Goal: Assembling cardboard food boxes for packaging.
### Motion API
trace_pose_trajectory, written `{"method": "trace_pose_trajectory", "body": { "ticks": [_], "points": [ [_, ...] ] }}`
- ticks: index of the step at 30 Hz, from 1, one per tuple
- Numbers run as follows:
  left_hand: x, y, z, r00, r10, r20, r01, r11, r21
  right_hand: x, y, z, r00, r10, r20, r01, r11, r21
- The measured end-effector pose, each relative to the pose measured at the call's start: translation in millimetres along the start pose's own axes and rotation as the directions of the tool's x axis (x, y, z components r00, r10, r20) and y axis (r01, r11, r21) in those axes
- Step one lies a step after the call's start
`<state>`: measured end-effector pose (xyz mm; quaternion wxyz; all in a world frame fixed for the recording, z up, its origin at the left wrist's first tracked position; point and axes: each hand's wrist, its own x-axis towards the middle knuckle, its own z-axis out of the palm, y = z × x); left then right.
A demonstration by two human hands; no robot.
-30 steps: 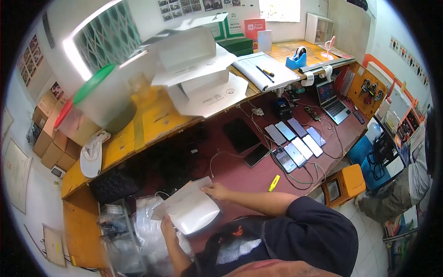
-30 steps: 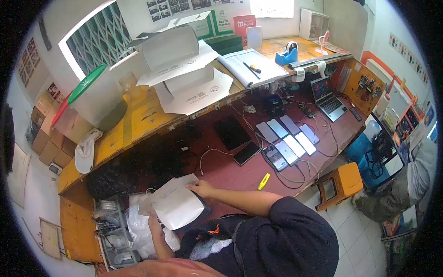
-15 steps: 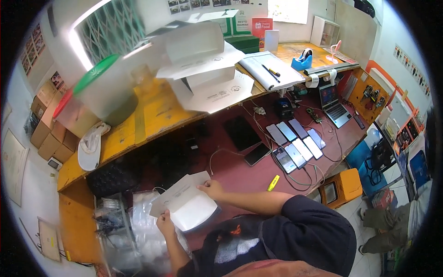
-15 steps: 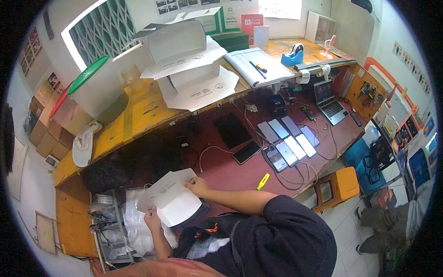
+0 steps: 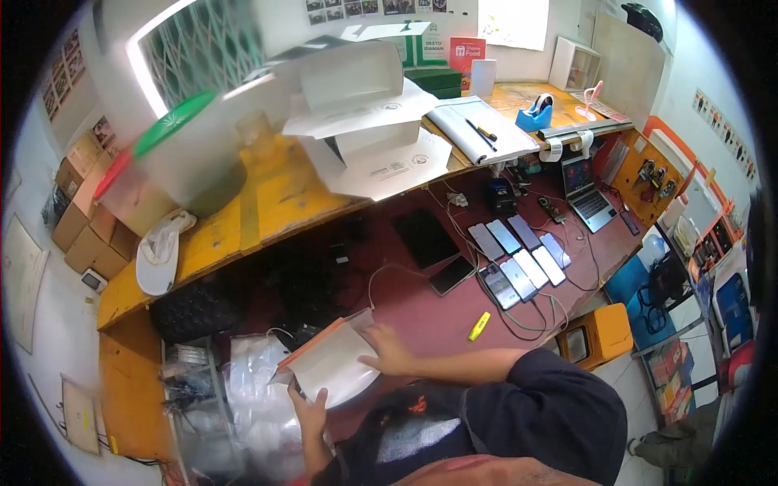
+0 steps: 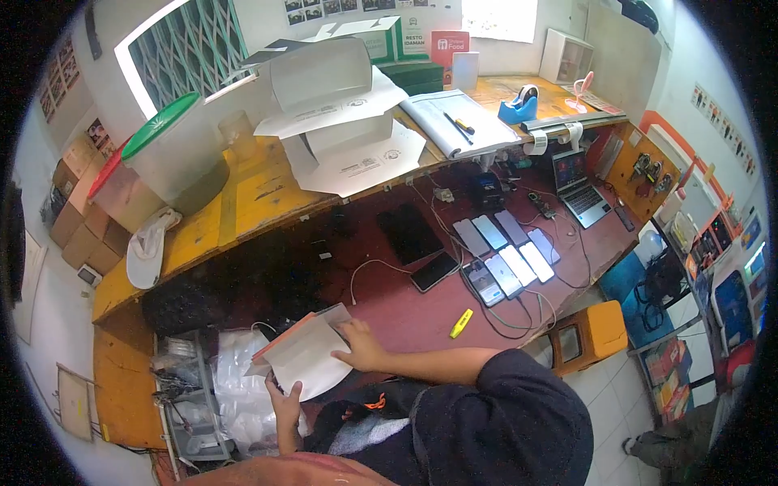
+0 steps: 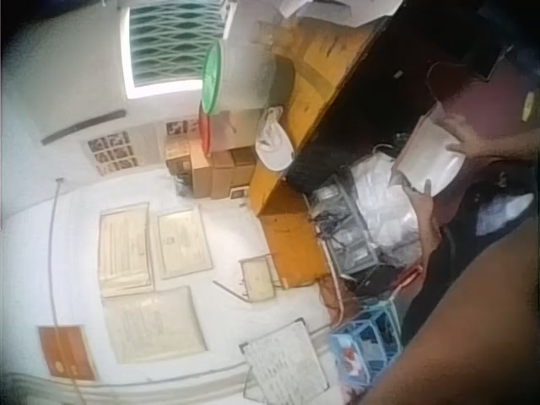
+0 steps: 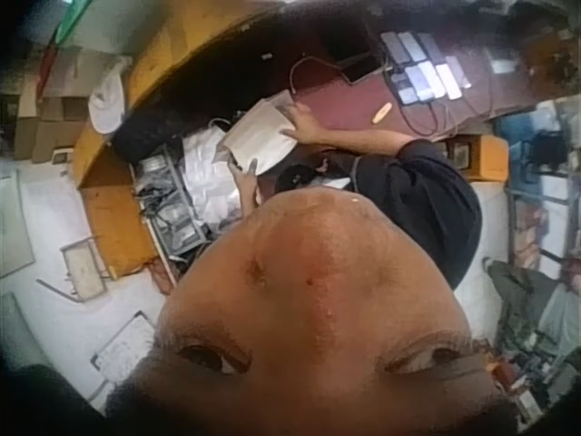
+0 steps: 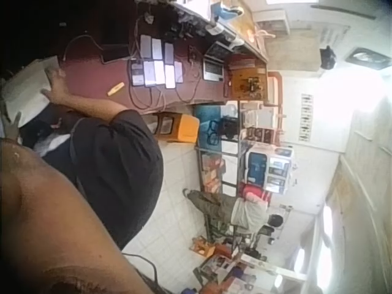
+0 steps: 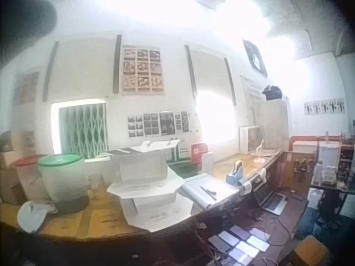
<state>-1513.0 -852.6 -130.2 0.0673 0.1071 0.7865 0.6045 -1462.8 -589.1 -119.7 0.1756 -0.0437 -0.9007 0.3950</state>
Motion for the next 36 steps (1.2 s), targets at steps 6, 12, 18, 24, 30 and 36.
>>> {"method": "trace_pose_trajectory", "body": {
  "ticks": [6,12,18,24,30,36],
  "points": [
    [-7,-20,-19,0.906,-0.024,-0.423,-0.037,0.99,-0.137,88,-69,-158,0.504,-0.633,-0.588,0.586,0.751,-0.305],
    [-12,0,-39,0.732,0.154,-0.664,-0.249,0.967,-0.05,234,-145,-335,0.375,-0.727,-0.575,0.367,0.686,-0.629],
    [-21,9,-36,0.679,0.247,-0.691,-0.329,0.944,0.014,332,-157,-369,0.79,-0.509,-0.341,0.138,0.69,-0.711],
    [-38,-1,-34,0.683,0.231,-0.693,-0.338,0.941,-0.019,332,-166,-362,0.71,-0.558,-0.429,0.093,0.678,-0.729],
    [-46,2,-36,0.62,0.359,-0.697,-0.446,0.893,0.063,242,-147,-378,-0.004,-0.866,-0.501,0.281,0.479,-0.831],
    [-38,44,-6,0.588,0.623,-0.516,-0.612,0.76,0.219,15,-70,-355,0.14,-0.859,-0.493,0.244,0.513,-0.823]
  ]
}}
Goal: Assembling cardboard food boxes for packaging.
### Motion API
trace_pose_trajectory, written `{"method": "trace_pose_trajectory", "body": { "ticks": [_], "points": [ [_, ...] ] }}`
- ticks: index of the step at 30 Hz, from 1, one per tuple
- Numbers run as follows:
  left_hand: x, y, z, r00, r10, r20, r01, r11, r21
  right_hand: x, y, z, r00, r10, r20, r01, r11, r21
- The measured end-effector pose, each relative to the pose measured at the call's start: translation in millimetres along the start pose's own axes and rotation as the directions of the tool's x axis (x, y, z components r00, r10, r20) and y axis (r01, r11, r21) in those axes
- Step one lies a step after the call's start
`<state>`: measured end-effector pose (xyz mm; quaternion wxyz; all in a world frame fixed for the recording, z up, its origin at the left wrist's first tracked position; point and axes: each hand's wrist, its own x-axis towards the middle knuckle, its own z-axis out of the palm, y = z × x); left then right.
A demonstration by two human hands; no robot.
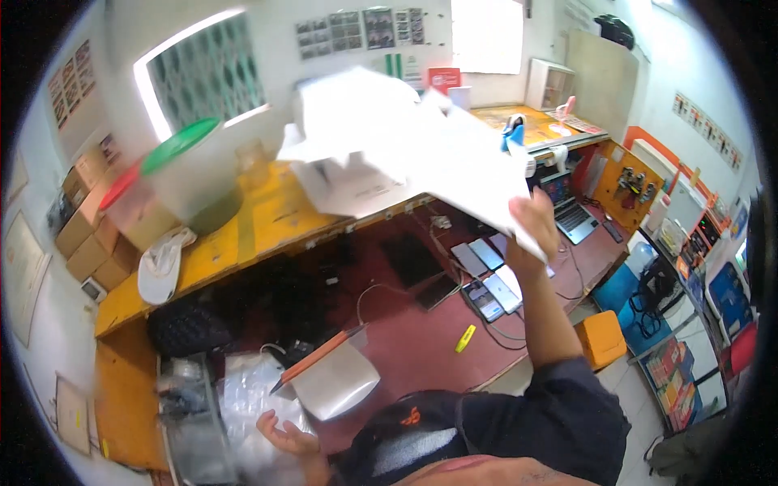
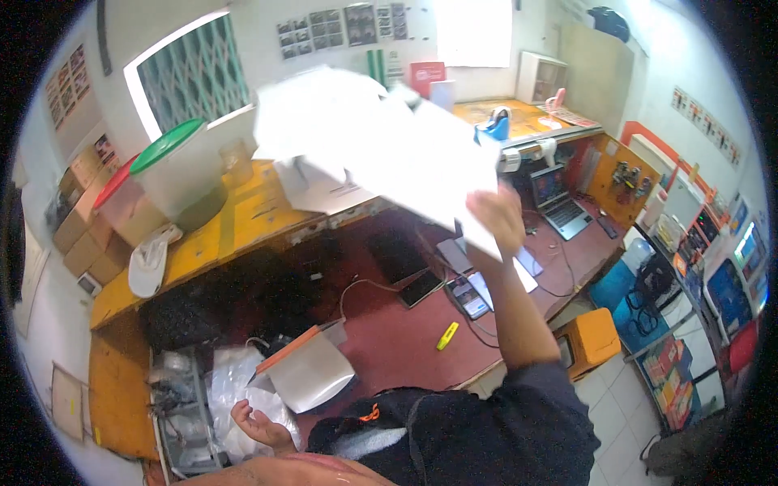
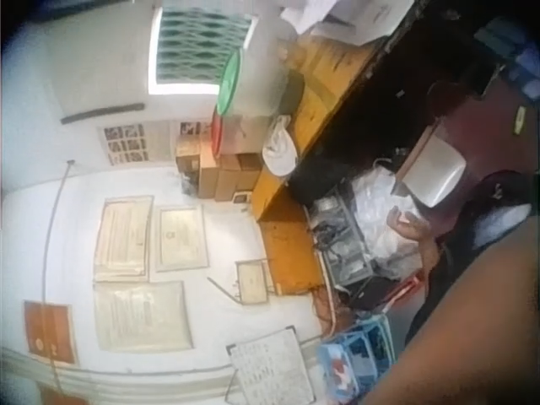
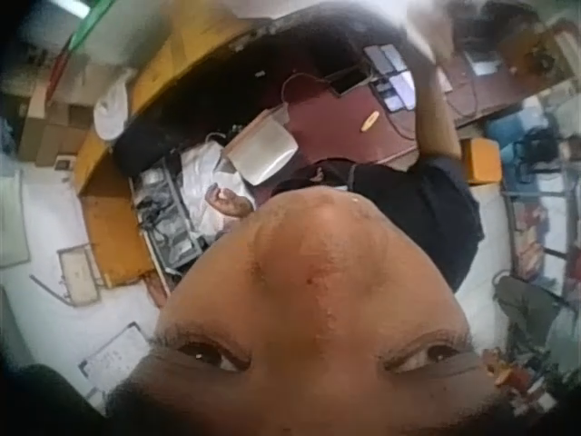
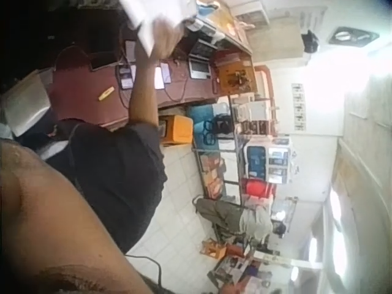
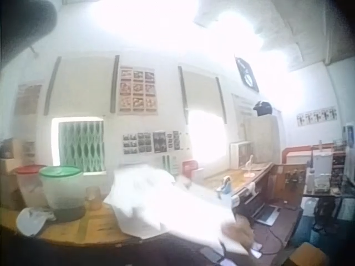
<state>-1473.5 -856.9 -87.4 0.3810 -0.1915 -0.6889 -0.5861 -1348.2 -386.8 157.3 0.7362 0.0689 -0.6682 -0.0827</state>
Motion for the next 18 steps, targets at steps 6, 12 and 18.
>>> {"method": "trace_pose_trajectory", "body": {
  "ticks": [6,12,18],
  "points": [
    [11,60,71,0.937,0.245,0.248,-0.18,0.949,-0.261,-29,-51,-134,0.927,0.256,0.274,-0.23,0.965,-0.125],
    [17,145,141,0.733,0.435,0.523,-0.237,0.884,-0.402,-49,-42,-164,0.79,0.347,0.506,-0.327,0.936,-0.131],
    [-7,219,182,0.374,0.494,0.785,-0.112,0.864,-0.491,-74,-55,-166,0.606,0.307,0.734,-0.517,0.853,0.069]
  ]
}}
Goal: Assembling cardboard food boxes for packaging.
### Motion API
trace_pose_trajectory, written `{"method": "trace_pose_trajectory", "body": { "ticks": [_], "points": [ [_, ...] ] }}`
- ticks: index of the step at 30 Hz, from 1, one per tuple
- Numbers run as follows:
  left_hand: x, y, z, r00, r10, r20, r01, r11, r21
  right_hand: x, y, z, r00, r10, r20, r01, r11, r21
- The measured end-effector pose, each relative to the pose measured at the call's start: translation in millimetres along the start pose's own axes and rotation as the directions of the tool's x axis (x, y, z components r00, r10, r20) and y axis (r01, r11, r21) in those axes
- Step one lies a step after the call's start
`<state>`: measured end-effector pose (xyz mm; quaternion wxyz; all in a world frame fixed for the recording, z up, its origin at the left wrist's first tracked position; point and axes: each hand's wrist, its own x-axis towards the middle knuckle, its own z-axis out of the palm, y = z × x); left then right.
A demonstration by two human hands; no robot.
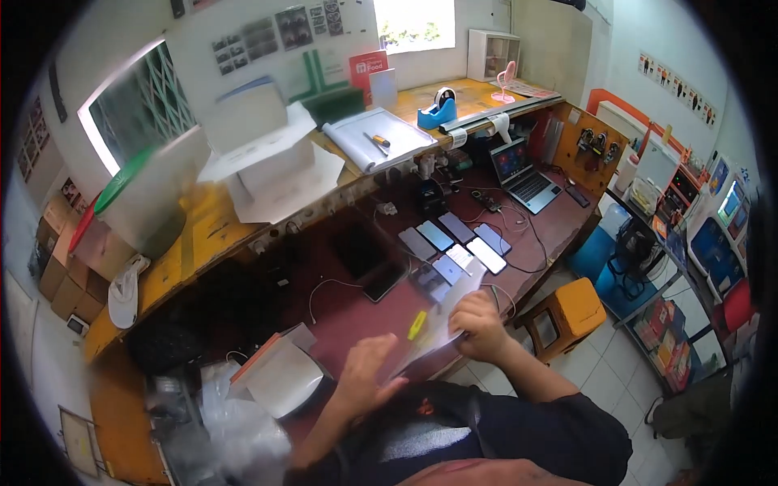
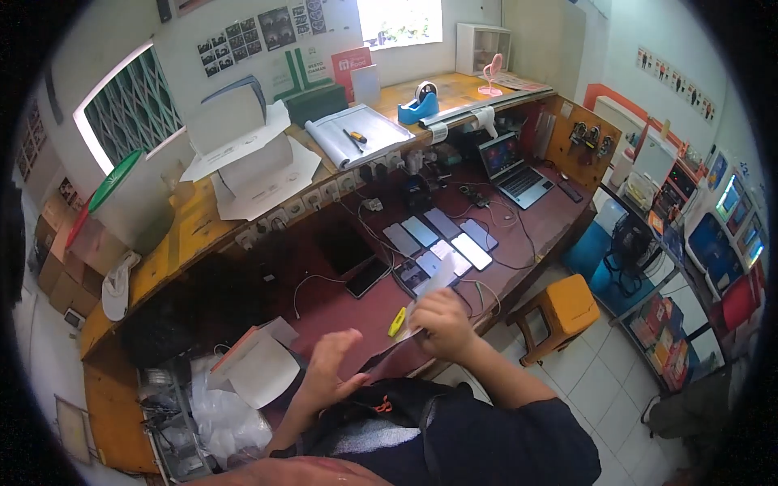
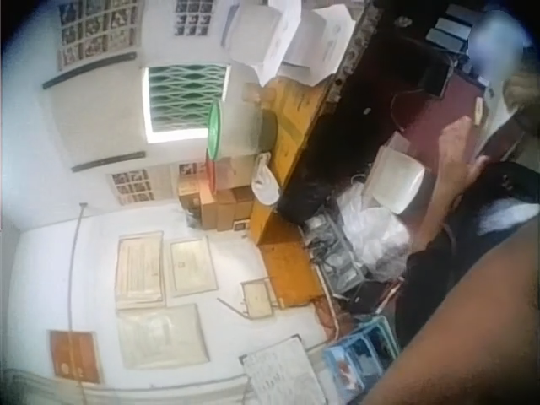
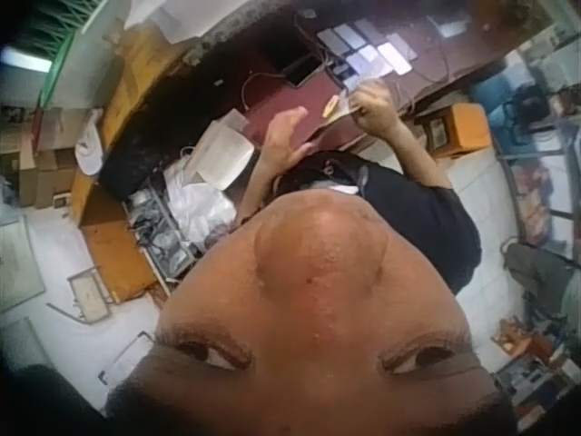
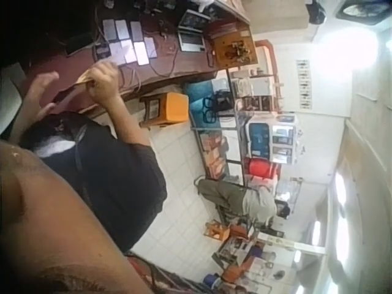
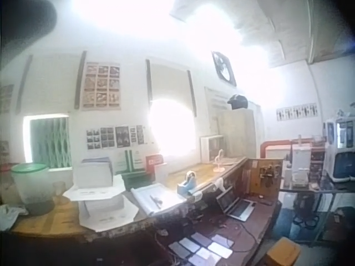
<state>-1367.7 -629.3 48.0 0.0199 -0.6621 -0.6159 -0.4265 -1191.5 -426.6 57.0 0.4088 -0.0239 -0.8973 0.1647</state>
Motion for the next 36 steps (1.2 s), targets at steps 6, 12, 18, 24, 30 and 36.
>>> {"method": "trace_pose_trajectory", "body": {
  "ticks": [6,12,18,24,30,36],
  "points": [
    [14,12,50,0.921,-0.105,0.375,0.209,0.946,-0.248,-27,24,-16,0.998,0.02,-0.052,-0.006,0.964,0.264],
    [16,23,122,0.825,-0.33,0.459,0.565,0.482,-0.67,-46,75,-57,0.991,0.015,-0.13,0.054,0.856,0.515],
    [44,48,170,0.774,-0.391,0.498,0.631,0.423,-0.65,-60,103,-95,0.996,-0.072,0.054,0.033,0.852,0.523],
    [75,69,182,0.817,-0.343,0.464,0.54,0.738,-0.406,-67,118,-117,0.931,-0.045,0.363,-0.11,0.912,0.396],
    [95,87,190,0.75,-0.494,0.439,0.658,0.626,-0.418,-76,120,-127,0.997,-0.001,0.072,-0.02,0.957,0.291],
    [117,81,197,0.802,-0.588,0.109,0.474,0.515,-0.714,-90,127,-113,0.969,-0.219,-0.113,0.245,0.904,0.351]
  ]
}}
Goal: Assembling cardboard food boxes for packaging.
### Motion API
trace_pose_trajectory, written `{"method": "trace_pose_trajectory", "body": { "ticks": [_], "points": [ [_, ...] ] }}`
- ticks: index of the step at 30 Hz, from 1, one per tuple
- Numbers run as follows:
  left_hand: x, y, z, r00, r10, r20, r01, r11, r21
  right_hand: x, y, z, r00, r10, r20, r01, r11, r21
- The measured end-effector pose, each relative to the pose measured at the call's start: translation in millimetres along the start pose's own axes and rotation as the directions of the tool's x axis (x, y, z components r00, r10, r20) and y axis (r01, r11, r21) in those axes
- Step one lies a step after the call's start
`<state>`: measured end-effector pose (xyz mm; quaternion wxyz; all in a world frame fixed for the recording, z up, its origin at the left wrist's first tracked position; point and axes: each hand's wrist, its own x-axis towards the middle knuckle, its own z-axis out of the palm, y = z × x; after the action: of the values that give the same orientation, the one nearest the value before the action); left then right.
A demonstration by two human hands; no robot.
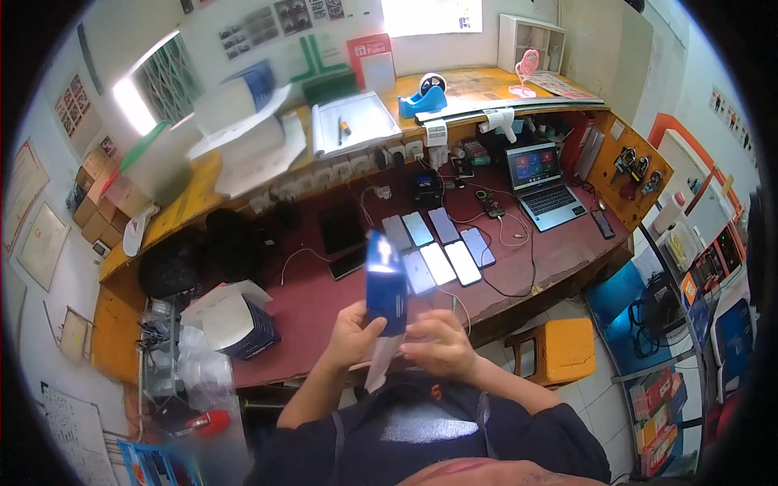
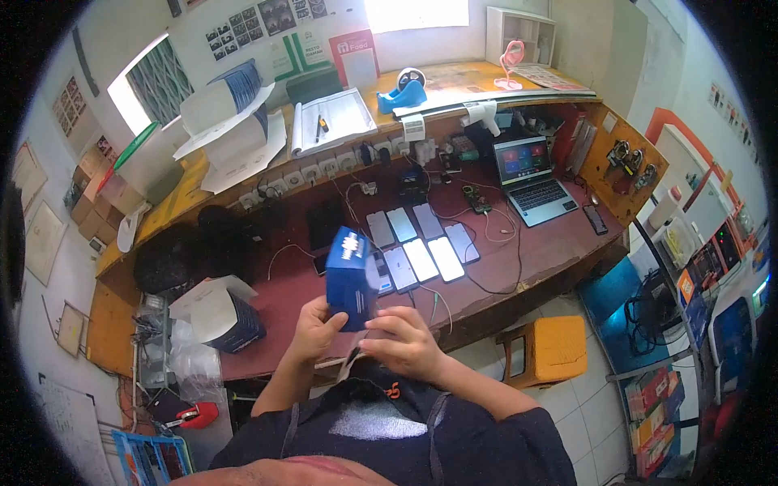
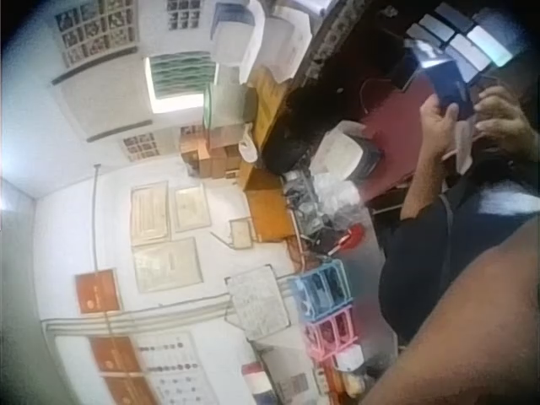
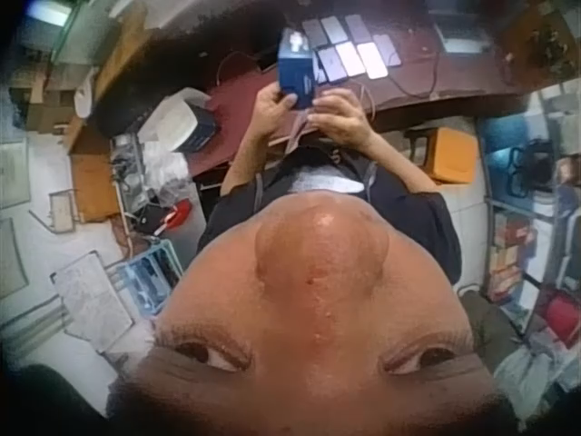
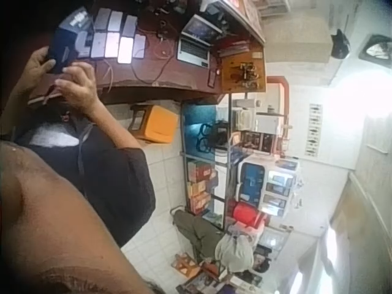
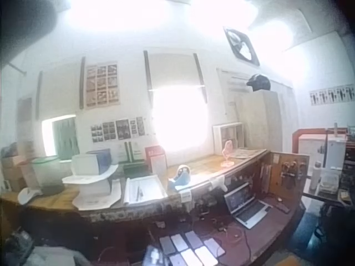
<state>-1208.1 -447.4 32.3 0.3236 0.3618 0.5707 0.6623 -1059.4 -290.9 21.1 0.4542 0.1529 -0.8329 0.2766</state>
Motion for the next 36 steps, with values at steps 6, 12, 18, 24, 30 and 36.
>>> {"method": "trace_pose_trajectory", "body": {
  "ticks": [6,12,18,24,30,36],
  "points": [
    [13,16,11,0.998,0.061,-0.005,-0.06,0.97,-0.235,-4,-3,13,0.998,0.029,0.057,-0.031,0.998,0.045],
    [11,-4,14,0.995,0.095,0.014,-0.086,0.941,-0.328,-7,-5,19,0.991,0.005,-0.135,-0.018,0.995,-0.101],
    [-1,-25,38,0.989,0.147,-0.02,-0.148,0.962,-0.231,-14,5,20,0.992,0.071,-0.101,-0.083,0.99,-0.114],
    [-5,-33,52,0.982,0.185,0.034,-0.173,0.958,-0.228,-15,17,18,0.981,0.069,-0.183,-0.089,0.991,-0.103],
    [2,-35,9,0.959,0.085,-0.27,-0.24,0.752,-0.614,-23,27,10,0.969,0.04,-0.242,-0.036,0.999,0.023],
    [-4,-35,15,0.957,0.071,-0.281,-0.122,0.978,-0.17,-12,15,-8,0.972,0.233,0.019,-0.228,0.926,0.302]
  ]
}}
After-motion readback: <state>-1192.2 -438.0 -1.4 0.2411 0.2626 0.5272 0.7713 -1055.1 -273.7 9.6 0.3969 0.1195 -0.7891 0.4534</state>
